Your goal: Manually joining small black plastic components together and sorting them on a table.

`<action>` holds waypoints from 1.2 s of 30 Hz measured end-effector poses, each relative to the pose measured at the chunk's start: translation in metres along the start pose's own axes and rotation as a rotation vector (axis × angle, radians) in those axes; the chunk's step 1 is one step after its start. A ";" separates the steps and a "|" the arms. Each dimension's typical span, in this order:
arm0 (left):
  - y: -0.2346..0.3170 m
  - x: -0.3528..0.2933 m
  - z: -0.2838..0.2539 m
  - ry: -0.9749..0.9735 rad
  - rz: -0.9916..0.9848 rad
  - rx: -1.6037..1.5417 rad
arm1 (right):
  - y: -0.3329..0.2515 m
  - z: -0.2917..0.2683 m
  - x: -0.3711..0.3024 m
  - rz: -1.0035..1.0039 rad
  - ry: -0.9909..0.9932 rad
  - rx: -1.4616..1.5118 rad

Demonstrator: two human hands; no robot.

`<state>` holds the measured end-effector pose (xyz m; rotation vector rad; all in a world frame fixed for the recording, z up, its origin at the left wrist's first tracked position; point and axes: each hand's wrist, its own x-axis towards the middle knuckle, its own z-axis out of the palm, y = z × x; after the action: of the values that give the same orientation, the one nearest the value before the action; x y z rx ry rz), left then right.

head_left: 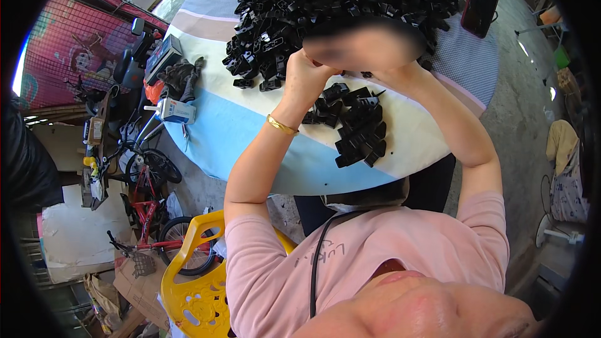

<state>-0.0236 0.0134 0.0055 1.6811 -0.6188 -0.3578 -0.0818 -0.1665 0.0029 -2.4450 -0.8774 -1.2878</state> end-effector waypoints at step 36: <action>-0.029 0.007 -0.045 0.183 0.335 1.100 | -0.015 0.037 -0.005 0.522 -0.506 0.150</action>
<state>0.0129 0.0482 -0.0129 2.5348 -1.0373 0.4793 -0.0687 -0.1393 -0.0235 -2.6572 -0.3570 -0.4198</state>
